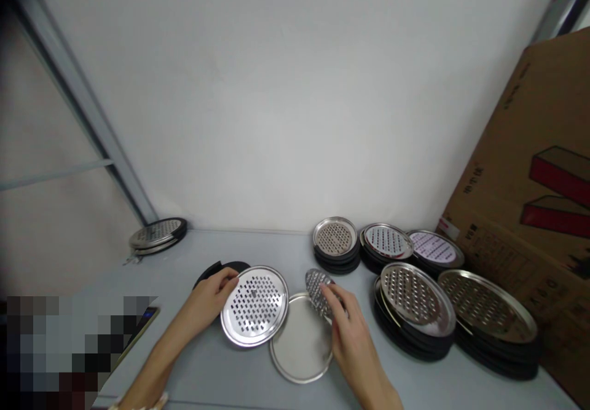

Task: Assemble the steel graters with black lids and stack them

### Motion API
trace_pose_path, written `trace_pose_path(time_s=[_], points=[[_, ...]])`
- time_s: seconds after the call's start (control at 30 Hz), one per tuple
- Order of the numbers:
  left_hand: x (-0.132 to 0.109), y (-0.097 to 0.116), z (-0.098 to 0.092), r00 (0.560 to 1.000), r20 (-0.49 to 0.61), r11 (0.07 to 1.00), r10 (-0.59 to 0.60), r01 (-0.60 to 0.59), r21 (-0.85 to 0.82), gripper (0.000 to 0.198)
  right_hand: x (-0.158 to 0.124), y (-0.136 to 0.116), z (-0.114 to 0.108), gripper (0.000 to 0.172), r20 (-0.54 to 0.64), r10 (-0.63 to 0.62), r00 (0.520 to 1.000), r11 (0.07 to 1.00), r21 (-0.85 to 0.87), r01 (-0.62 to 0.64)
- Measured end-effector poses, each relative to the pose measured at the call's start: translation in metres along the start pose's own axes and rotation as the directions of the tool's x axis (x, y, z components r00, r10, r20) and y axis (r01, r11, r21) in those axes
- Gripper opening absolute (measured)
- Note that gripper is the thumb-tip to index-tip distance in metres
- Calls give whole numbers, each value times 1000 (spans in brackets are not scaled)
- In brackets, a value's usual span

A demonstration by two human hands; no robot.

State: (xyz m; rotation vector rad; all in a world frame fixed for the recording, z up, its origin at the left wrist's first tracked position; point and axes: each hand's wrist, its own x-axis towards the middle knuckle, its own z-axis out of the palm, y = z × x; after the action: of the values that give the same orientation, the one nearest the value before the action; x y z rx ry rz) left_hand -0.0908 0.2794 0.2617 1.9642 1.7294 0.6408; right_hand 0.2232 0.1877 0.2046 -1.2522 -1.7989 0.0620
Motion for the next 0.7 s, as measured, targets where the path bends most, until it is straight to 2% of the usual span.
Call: trace_pose_path(time_s=[0.17,0.33,0.57,0.7], points=[[0,0,2,1000,25,1000,10,-10,-3,26,2,7,-3,58,-94,64,994,998,-6,-65],[2,-5,2,1000,26,1000,3,-4,20,29,6,16,-6,47,-242,176,954,980,-49,-193],[3,-10,-6,1000,-1,999,-10,10,44,33,12,17,-17,41,-269,236,934,968,-17,-249],[-1,-5,-6,993,110,999,51,-52,-1,31,12,17,-16,39,-251,380,890,924,134,-357]])
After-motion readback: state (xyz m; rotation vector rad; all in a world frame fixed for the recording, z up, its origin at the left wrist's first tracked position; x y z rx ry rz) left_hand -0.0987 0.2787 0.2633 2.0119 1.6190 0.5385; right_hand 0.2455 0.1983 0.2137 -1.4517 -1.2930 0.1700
